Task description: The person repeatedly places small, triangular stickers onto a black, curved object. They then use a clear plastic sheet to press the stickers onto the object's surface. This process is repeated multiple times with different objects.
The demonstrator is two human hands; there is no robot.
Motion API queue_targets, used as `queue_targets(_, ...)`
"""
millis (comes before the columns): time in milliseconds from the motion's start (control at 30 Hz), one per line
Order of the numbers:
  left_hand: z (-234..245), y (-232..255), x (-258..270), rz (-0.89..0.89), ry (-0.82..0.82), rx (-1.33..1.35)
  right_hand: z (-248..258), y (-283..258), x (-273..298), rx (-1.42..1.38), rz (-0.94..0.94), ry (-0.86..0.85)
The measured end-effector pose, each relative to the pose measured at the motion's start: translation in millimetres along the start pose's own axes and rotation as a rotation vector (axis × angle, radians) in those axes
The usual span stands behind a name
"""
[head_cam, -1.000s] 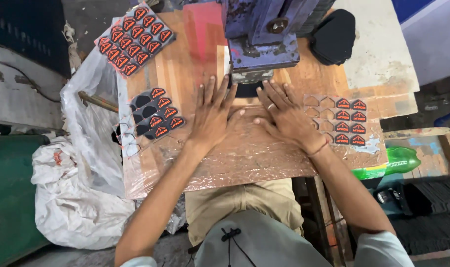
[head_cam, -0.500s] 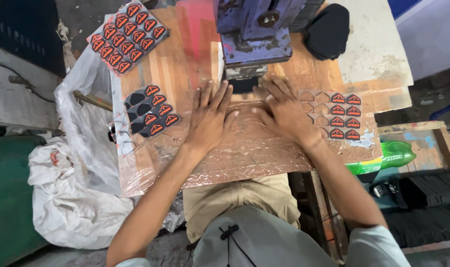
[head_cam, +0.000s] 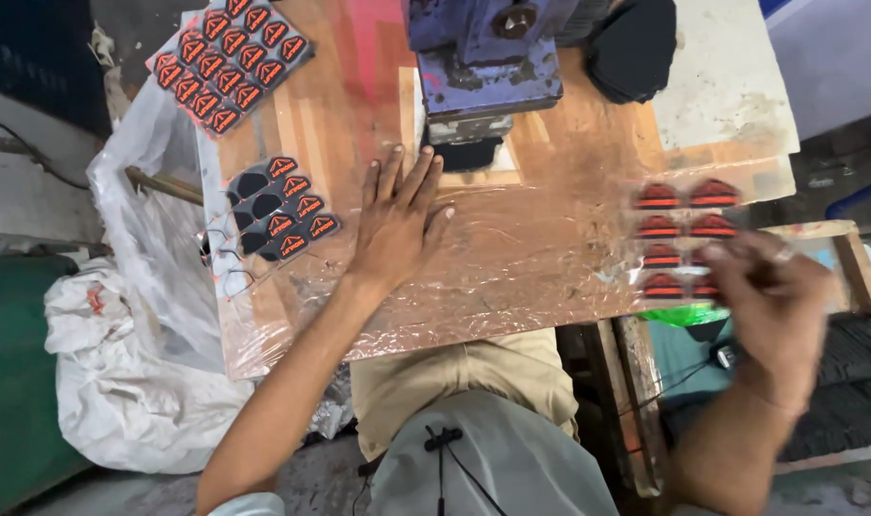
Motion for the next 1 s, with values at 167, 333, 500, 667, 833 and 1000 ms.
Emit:
queue_targets(167, -0.2, 2.6, 3.8, -0.042, 0.004, -0.055, -152.0, -4.4, -30.3, -0.261, 0.048, -0.266)
queue_targets(333, -11.4, -8.7, 8.6, -0.074, 0.036, -0.093, -224.1, -5.8, -59.1, -0.229, -0.074, -0.497)
queue_targets(500, 3.1, -18.0, 2.8, -0.053, 0.012, 0.027, -226.4, 1.6, -92.2, -0.294, -0.060, -0.408)
queue_targets(667, 12.5, -13.4, -0.6, -0.037, 0.026, 0.085, -227.1, 12.3, -92.0, -0.224, 0.086, -0.342)
queue_targets(833, 4.1, -14.6, 3.2, -0.048, 0.037, 0.043, -223.3, 2.2, -83.8, -0.192, 0.084, -0.326)
queue_targets(1000, 5.0, -12.3, 4.4, -0.038, 0.049, 0.042, -222.5, 7.5, -83.9, -0.125, 0.127, -0.320)
Point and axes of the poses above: each hand's wrist, its own x-axis away from the middle knuckle, its own z-axis out of the back of the hand, y = z × x, the point moved 8 cm from there along -x, towards the middle knuckle, and after that the axes turned 5 degrees about x, right-handed, at the moved point
